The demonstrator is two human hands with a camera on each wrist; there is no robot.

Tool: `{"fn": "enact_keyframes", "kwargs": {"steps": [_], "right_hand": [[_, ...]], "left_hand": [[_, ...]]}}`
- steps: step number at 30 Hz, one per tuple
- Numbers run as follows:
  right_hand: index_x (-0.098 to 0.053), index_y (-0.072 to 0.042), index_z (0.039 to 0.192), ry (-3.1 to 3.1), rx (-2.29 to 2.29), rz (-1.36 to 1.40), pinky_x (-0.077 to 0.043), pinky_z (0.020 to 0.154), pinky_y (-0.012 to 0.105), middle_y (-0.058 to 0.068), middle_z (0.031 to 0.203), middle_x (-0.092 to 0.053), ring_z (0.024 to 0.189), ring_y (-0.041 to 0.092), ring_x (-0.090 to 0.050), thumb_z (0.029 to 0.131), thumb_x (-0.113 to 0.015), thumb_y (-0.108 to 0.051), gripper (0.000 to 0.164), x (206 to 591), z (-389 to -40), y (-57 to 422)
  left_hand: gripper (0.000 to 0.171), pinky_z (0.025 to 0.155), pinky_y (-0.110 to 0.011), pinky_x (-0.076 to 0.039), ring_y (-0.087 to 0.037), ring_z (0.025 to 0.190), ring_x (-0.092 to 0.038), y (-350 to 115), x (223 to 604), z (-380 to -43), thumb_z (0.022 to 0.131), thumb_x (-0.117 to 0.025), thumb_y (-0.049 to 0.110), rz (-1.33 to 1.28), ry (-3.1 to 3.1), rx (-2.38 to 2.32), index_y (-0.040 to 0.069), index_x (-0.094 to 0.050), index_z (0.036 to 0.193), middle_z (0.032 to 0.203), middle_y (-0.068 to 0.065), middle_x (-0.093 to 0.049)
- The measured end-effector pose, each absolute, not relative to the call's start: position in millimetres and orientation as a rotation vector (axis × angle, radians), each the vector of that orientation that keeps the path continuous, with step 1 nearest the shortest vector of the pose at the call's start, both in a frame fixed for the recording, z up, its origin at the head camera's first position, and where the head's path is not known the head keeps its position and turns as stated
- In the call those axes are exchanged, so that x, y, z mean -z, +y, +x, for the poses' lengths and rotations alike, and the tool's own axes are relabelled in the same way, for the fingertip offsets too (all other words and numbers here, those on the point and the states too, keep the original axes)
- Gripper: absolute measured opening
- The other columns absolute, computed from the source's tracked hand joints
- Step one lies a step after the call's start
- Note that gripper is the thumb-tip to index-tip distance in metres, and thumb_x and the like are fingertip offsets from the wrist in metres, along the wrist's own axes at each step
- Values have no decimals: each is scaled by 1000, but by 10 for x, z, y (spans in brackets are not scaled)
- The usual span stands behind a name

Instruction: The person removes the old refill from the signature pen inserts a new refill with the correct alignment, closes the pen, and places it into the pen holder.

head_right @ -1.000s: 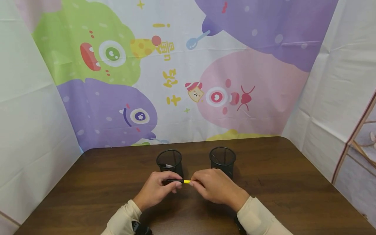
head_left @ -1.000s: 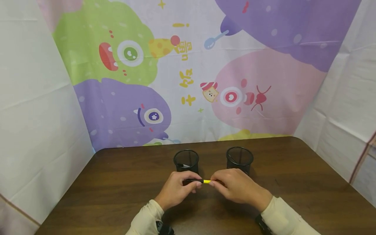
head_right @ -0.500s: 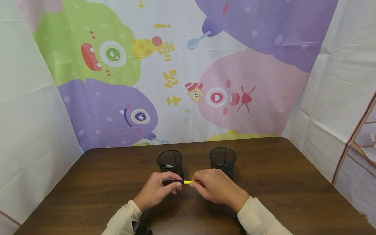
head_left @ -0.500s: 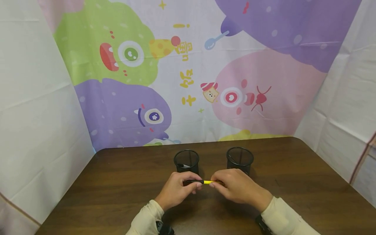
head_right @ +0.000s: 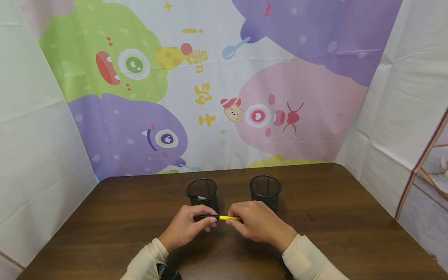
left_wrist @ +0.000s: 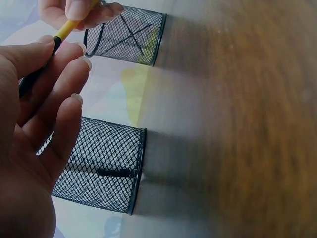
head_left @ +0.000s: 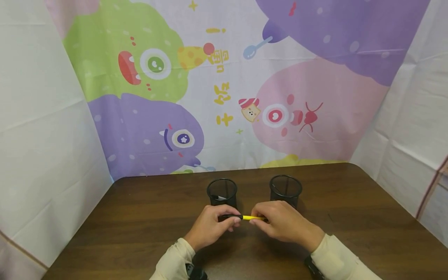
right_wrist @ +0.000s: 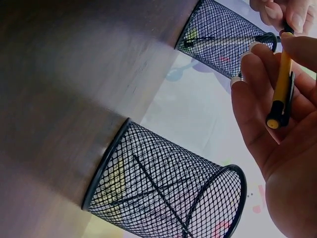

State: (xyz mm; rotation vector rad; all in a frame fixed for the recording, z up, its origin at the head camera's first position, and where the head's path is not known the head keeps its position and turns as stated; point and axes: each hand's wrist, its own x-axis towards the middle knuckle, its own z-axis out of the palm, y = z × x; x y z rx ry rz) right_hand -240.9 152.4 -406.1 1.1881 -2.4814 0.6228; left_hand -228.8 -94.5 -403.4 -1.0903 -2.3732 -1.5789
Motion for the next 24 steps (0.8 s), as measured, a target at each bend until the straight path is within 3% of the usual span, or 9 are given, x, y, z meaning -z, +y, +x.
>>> {"fn": "enact_keyframes", "kwargs": {"steps": [16,24], "right_hand": [[-65,-25,89,-2472,-603,1182,-47,58,19,-20,79,-58,64,-3,-50,92,-76,-26,11,4052,-2409,1521],[-64,-25,90,-2482,-613,1186,-47,58,19,-20,78,-57,64,-3,-50,92,-75,-25,11,4070,-2410,1522]], "left_hand": [[9,63,-32,-59,-24,66,-70,-960,4097,-2347,94,-69,2,-1086,-2401,1582,1,-73,102,83,-11,-74],[9,63,-30,-59,-15,67,-70,-998,4320,-2502,95,-71,16,-1088,-2403,1590,13,-74,103,84,1,-74]]}}
